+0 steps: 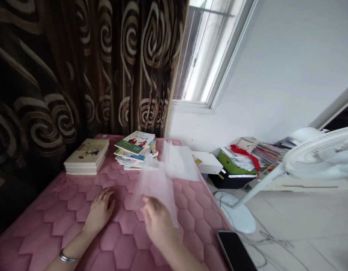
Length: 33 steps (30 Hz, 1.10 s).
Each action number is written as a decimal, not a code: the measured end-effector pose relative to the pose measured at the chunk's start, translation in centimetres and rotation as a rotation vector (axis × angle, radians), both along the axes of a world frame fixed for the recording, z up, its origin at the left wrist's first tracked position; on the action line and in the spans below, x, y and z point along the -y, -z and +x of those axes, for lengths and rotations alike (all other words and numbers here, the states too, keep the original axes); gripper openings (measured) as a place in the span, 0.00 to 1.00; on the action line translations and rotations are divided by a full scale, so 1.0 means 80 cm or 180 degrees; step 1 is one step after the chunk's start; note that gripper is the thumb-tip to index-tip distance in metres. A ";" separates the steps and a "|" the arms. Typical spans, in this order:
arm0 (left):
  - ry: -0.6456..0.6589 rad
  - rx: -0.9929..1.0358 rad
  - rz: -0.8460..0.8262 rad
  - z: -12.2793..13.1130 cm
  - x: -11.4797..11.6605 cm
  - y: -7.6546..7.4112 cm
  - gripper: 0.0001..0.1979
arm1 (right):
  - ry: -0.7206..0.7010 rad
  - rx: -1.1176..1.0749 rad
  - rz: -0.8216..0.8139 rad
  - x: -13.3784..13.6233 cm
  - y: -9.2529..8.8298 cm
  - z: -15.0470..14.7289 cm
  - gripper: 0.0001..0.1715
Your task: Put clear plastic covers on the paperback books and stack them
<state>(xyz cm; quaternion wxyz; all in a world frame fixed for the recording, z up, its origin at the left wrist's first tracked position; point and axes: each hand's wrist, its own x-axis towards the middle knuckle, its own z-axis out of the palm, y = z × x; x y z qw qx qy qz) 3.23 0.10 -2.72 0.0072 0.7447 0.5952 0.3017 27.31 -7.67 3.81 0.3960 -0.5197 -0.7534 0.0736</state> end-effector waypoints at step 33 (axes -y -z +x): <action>0.0912 0.1898 -0.1407 0.069 0.050 -0.073 0.18 | -0.0165 -0.1523 -0.1327 -0.037 0.020 -0.004 0.24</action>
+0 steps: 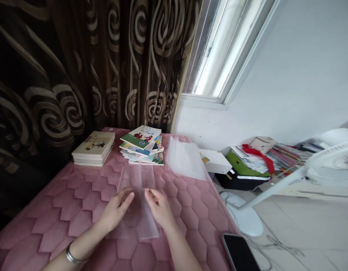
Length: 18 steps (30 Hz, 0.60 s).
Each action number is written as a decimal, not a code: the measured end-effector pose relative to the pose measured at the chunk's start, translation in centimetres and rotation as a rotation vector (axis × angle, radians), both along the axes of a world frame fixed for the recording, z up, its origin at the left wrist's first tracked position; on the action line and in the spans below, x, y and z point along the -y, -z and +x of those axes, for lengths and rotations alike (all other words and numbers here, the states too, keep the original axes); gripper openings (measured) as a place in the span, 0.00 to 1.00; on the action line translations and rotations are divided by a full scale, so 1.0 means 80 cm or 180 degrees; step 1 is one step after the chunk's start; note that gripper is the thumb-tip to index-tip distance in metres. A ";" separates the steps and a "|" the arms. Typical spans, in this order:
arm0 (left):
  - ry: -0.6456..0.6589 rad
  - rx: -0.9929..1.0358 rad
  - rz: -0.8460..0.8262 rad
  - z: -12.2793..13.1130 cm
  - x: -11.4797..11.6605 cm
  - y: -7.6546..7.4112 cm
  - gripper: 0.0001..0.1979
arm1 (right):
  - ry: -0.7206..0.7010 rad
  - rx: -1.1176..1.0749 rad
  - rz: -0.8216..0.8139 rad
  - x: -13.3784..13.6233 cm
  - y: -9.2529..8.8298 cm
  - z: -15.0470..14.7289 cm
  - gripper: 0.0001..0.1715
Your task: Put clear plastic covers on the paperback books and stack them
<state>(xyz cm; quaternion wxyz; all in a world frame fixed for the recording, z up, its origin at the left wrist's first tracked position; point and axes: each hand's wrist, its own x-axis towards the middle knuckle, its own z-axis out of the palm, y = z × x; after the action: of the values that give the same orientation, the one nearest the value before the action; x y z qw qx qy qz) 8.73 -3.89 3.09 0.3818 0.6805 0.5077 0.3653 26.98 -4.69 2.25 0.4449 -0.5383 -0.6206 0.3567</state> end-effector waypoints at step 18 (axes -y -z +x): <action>-0.1112 0.0041 -0.1425 -0.173 0.004 -0.042 0.23 | 0.0322 0.0713 -0.0477 -0.022 0.037 0.028 0.28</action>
<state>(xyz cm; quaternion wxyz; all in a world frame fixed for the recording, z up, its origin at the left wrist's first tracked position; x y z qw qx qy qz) -5.15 -4.18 6.47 0.4570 0.4791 0.6829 0.3085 29.26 -2.90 -0.71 0.3489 -0.6370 -0.6100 0.3169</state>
